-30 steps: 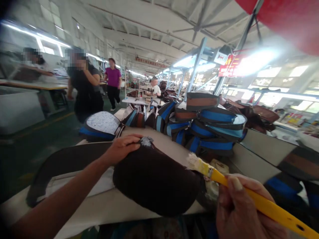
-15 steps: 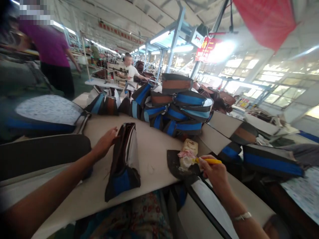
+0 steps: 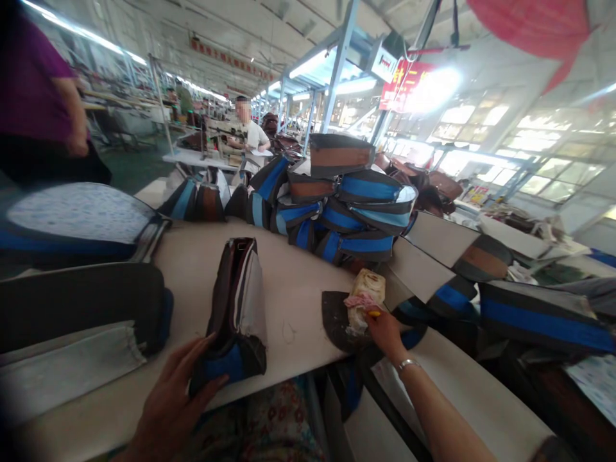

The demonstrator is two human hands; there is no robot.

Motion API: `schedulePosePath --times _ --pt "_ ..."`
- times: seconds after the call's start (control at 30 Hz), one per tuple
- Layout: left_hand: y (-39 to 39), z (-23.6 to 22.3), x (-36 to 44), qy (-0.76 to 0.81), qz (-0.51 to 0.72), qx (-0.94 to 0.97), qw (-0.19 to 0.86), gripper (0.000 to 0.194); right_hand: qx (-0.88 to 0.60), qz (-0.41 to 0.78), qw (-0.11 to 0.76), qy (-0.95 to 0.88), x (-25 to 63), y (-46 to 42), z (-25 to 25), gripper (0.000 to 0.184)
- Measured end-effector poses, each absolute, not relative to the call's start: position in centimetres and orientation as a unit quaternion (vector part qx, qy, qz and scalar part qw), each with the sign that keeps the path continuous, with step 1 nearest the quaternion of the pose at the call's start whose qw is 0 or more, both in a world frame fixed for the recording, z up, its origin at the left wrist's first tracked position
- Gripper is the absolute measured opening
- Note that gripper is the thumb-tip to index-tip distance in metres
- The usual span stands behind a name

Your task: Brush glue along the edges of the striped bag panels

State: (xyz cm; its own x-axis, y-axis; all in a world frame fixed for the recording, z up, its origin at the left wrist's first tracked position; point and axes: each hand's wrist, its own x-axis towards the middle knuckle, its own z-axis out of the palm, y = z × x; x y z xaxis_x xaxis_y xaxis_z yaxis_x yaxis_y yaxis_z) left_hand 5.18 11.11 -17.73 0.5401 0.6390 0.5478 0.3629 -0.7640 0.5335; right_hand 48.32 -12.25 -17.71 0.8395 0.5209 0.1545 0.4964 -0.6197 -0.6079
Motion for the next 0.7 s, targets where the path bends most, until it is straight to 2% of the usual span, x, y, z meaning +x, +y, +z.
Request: schedulePosePath --times 0.23,0.37,0.57,0.7 --pt "12.9 -13.1 6.5 0.239 0.378 0.851 0.276 0.029 -0.87 0.015 0.356 -0.342 47.0 -14.5 -17.1 0.042" --pt "13.9 -10.0 6.2 0.239 0.363 0.848 0.303 0.03 -0.853 0.027 0.368 -0.369 45.6 -15.5 -16.2 0.039" --pt "14.4 -7.4 5.8 0.215 0.309 0.858 0.348 0.029 -0.885 -0.02 0.4 -0.238 46.2 -14.7 -15.7 0.053" --pt "13.9 -5.8 5.3 0.215 0.287 0.849 0.388 0.021 -0.903 -0.044 0.367 -0.219 46.0 -15.7 -14.9 0.045"
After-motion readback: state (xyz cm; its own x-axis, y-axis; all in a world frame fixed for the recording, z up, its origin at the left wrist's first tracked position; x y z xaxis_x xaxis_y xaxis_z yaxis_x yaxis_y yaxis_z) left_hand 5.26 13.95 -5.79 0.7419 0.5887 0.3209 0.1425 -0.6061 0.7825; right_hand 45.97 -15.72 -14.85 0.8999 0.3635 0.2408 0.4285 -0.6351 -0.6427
